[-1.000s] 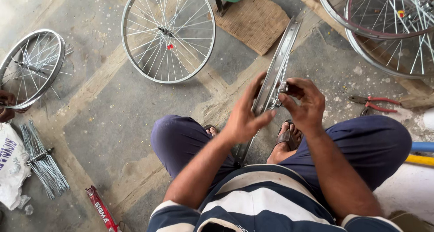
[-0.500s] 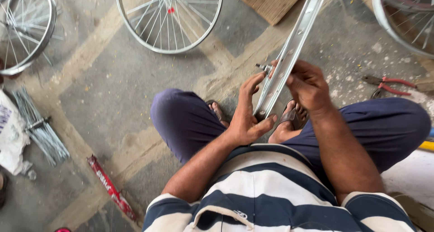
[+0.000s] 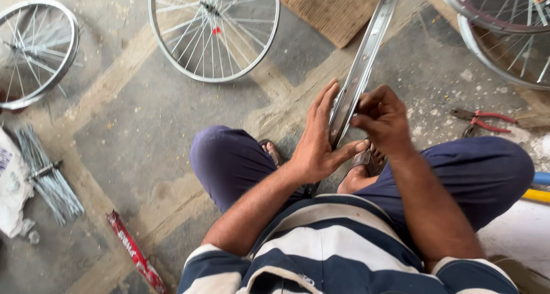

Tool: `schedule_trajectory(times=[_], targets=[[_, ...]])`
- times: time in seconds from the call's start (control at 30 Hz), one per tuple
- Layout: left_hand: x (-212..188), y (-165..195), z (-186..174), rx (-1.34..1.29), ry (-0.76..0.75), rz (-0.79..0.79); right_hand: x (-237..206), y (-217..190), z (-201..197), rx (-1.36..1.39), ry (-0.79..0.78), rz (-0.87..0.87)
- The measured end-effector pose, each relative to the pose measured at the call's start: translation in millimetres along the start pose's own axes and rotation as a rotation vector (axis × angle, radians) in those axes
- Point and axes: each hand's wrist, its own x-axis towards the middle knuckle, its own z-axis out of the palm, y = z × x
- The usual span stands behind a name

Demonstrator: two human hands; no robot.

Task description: The person sits on the floor and uses a spoke wrench to tighten the nipples on a bicycle rim held between their legs. They rotate the rim and continue tightening the nipples along its length.

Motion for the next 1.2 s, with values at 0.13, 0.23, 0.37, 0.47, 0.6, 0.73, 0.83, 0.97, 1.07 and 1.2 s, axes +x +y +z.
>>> schedule_trajectory(times=[0.13, 0.23, 0.37, 0.47, 0.6, 0.73, 0.83, 0.97, 1.07, 1.2], targets=[[-1.2, 2.2, 11.3, -0.085, 0.011, -0.054, -2.1, 25.3, 20.8, -0.203, 0.176, -0.161], [-1.3, -2.0, 11.4, -0.077, 0.047, -0.032, 7.7, 12.5, 15.2, -0.255, 0.049, 0.007], [-5.8, -4.4, 4.8, -0.133, 0.039, -0.072, 29.4, -28.2, -12.2, 0.162, -0.416, 0.368], [-5.7, -4.8, 2.2, -0.159, 0.044, -0.078, 29.2, -32.3, -0.6, -0.086, -0.217, 0.222], [-3.8, -6.2, 3.8, -0.162, 0.062, -0.059, 11.6, -9.3, 26.8, -0.808, 0.155, -0.513], [-4.4, -10.7, 3.7, -0.131, 0.043, -0.054, -2.0, 5.7, 6.9, -0.852, 0.075, -0.628], [-5.2, -12.2, 1.1, -0.180, 0.009, -0.084, -1.7, 10.5, -20.5, -0.225, -0.166, -0.265], [2.0, -7.8, -0.2, -0.042, 0.015, 0.010, 27.8, 9.5, -41.7, 0.114, -0.166, 0.134], [6.8, -0.8, 1.9, 0.096, 0.010, 0.017, 46.5, 1.4, -39.3, 0.181, -0.348, 0.288], [9.5, -0.7, -1.7, 0.038, 0.018, -0.051, 32.9, -8.7, -10.6, -0.611, -0.038, -0.362]])
